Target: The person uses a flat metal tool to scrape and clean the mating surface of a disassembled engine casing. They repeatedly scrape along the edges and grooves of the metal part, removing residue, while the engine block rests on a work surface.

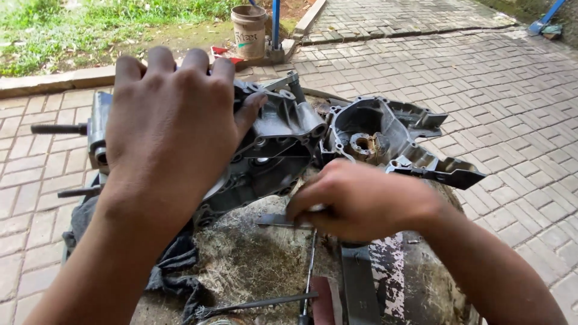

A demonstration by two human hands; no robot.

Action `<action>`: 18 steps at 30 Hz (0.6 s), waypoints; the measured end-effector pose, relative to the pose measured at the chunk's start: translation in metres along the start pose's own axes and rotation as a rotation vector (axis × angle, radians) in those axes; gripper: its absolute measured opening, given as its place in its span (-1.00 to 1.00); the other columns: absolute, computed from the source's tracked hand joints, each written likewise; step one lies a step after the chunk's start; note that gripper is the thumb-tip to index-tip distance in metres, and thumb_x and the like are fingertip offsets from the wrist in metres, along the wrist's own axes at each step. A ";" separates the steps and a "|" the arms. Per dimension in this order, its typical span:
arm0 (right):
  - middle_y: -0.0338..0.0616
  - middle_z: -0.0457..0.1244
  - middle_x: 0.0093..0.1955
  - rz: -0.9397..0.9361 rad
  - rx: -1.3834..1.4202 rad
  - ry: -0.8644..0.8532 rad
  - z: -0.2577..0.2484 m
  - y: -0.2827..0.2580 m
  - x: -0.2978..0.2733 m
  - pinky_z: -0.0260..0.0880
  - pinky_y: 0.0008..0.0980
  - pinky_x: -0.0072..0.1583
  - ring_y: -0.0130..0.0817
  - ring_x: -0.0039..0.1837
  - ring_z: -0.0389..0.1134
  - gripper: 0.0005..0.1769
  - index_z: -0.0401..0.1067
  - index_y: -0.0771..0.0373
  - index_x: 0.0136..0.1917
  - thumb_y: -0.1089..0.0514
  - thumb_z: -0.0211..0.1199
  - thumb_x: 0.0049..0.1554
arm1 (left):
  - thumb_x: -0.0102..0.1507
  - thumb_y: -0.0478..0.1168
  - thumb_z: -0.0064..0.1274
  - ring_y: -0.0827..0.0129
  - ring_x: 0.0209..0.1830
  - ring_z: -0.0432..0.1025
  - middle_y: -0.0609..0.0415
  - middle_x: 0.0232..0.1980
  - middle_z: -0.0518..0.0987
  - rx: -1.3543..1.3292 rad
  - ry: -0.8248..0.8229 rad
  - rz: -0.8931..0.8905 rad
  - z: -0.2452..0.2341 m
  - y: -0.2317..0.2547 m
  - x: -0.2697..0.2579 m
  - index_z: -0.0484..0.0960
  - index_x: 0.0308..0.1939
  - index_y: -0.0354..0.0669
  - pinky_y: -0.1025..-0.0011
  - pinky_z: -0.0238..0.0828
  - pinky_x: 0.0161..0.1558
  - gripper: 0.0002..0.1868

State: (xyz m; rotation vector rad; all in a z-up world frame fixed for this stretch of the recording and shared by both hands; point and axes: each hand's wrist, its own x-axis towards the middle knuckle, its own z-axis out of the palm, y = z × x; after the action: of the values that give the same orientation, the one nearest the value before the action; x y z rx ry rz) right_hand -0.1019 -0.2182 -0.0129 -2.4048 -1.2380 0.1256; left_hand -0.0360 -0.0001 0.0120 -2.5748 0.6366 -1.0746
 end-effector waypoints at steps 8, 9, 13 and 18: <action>-0.28 0.49 -0.02 0.726 -0.189 -0.188 -0.018 0.014 -0.009 0.32 -0.15 0.36 -0.38 0.17 0.44 -0.65 0.60 0.04 0.07 -0.03 0.12 0.12 | 0.55 0.53 -0.25 0.11 -0.07 0.55 0.11 -0.09 0.69 0.120 0.115 0.003 0.015 0.004 -0.001 0.67 0.07 0.10 0.14 0.42 -0.02 -0.31; -0.30 0.47 -0.13 0.756 -0.198 -0.199 -0.019 0.012 -0.008 0.37 -0.21 0.27 -0.41 0.05 0.45 -0.70 0.59 0.06 -0.02 -0.04 0.10 0.13 | 0.55 0.53 -0.25 0.11 -0.07 0.54 0.11 -0.08 0.68 0.135 0.117 0.007 0.015 0.004 -0.001 0.67 0.08 0.10 0.15 0.41 -0.01 -0.31; -0.36 0.47 -0.18 0.828 -0.212 -0.251 -0.022 0.002 -0.003 0.44 -0.28 0.06 -0.45 -0.09 0.48 -0.72 0.58 -0.04 0.02 -0.07 0.11 0.17 | 0.54 0.55 -0.27 0.12 -0.02 0.55 0.12 -0.02 0.68 0.154 0.089 0.012 0.016 0.003 -0.002 0.66 0.13 0.07 0.14 0.43 0.04 -0.27; -0.33 0.48 -0.15 0.821 -0.238 -0.261 -0.020 0.004 -0.005 0.44 -0.25 0.07 -0.40 -0.06 0.48 -0.74 0.55 -0.05 0.03 -0.10 0.16 0.16 | 0.54 0.56 -0.27 0.10 0.00 0.55 0.11 0.01 0.69 0.153 0.111 0.013 0.018 0.003 -0.003 0.65 0.14 0.08 0.12 0.42 0.06 -0.28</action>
State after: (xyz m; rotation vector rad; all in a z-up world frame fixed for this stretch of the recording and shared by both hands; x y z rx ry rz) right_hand -0.0963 -0.2308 0.0034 -3.0352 -0.2813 0.5722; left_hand -0.0254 0.0003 -0.0032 -2.3913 0.5720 -1.2193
